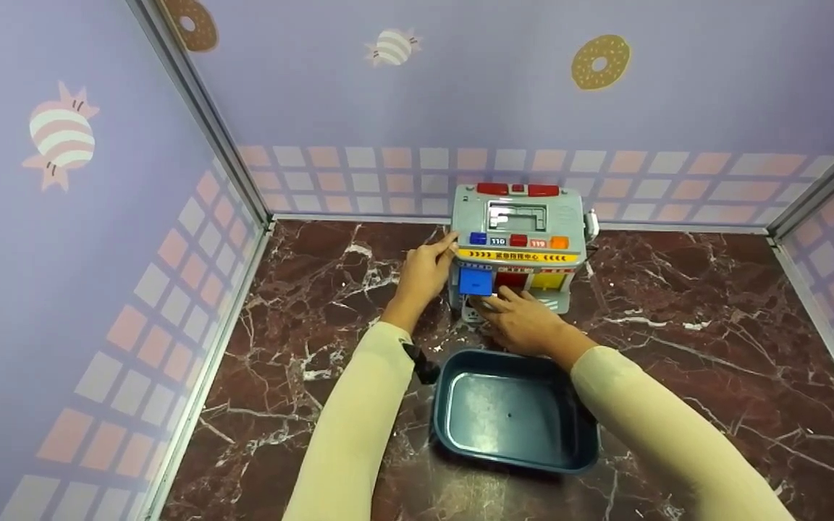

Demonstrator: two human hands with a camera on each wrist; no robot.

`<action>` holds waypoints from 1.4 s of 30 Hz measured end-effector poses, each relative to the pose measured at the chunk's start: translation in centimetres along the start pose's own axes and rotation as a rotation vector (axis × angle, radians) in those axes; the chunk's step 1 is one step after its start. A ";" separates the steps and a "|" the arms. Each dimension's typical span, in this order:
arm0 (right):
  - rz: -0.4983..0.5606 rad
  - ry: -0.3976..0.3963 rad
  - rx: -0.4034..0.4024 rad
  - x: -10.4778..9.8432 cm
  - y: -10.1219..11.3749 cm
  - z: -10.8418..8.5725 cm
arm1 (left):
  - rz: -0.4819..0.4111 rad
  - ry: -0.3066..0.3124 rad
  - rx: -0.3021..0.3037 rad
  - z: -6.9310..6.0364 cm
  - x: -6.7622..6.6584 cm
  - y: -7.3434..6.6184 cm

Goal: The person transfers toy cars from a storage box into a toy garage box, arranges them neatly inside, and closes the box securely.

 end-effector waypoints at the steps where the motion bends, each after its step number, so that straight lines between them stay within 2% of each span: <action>1: -0.004 -0.005 -0.001 0.0 0.0 0.0 | 0.000 0.000 0.002 0.0 0.0 0.0; 8: -0.016 0.016 0.007 -0.1 -0.3 0.1 | -0.009 0.012 0.018 0.0 0.0 -0.2; 18: 0.001 0.033 0.050 -0.3 -0.6 0.2 | 0.006 -0.003 0.004 0.1 0.0 0.1; 28: 0.016 0.139 0.121 0.0 -1.2 0.7 | -0.010 -0.005 0.004 0.1 0.0 0.2; 34: -0.006 0.132 0.128 -0.2 -1.4 0.7 | -0.009 -0.002 -0.008 0.1 0.0 0.1; 42: -0.011 0.128 0.141 0.0 -1.8 0.9 | -0.010 0.000 0.007 0.1 0.0 0.1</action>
Point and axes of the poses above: each hand's wrist, its own z-axis towards the middle knuckle, its own x-axis out of the palm, y = z × x, the point moved 10 cm from there along z, towards the middle knuckle, and after that the axes turned 9 degrees about y, right-handed, at the moved point
